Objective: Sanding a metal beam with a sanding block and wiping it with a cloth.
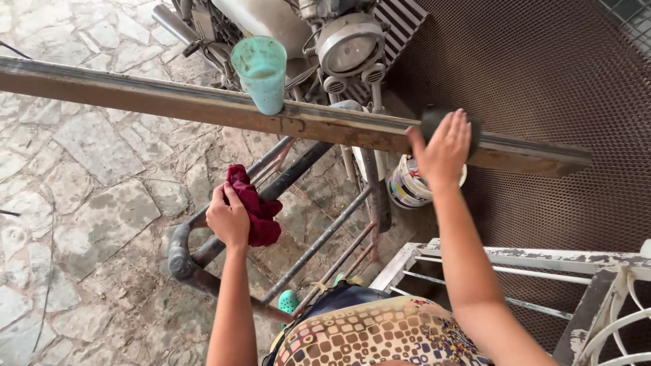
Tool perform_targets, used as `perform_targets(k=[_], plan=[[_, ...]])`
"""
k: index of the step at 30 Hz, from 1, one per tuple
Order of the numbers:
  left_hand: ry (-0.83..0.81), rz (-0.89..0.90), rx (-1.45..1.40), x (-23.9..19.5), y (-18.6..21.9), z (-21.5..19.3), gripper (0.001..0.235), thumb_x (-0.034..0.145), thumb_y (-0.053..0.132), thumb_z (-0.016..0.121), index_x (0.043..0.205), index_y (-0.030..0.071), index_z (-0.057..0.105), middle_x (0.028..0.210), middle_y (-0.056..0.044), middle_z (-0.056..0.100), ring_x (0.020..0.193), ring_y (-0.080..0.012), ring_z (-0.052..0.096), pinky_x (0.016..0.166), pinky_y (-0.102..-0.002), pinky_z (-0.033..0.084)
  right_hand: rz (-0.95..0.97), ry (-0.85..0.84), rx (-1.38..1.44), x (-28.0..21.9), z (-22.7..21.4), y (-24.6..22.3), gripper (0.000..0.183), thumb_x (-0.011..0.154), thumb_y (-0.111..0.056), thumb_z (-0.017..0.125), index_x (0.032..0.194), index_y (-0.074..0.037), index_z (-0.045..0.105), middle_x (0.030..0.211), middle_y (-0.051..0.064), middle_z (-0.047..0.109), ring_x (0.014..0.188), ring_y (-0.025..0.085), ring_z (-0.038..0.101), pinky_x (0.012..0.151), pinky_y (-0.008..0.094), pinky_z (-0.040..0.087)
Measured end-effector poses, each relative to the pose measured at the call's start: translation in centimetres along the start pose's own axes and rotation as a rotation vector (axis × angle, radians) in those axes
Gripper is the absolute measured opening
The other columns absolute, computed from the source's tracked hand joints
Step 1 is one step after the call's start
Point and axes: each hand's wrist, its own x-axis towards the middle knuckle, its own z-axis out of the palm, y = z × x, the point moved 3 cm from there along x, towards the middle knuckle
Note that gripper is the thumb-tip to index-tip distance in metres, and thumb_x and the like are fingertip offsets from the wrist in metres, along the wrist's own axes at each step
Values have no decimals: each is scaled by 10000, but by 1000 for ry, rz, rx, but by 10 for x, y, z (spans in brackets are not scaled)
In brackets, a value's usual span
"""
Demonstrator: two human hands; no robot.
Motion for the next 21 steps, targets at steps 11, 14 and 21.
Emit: perform_targets(k=[11, 14, 21], plan=[[5, -36, -12, -3, 8, -7, 264, 1103, 290, 532, 1070, 136, 744, 839, -192, 735, 830, -462, 706, 757, -558, 551, -127, 68, 33, -6, -6, -20, 972, 1000, -738, 483, 1377, 153, 573, 1385, 385, 563, 1318, 500, 533, 1144, 561, 354], [14, -33, -4, -1, 4, -5, 263, 1101, 302, 535, 1060, 148, 745, 833, -179, 737, 826, -450, 711, 756, -549, 553, -17, 0, -13, 1, 16, 27, 1006, 1029, -773, 482, 1362, 170, 593, 1385, 402, 562, 1337, 498, 522, 1164, 562, 311], [38, -23, -14, -4, 7, -8, 257, 1106, 290, 534, 1044, 147, 739, 830, -171, 735, 826, -447, 711, 751, -542, 554, -168, 69, 160, 3, -2, -66, 986, 994, -720, 529, 1387, 184, 526, 1420, 405, 518, 1331, 513, 523, 1144, 562, 365]])
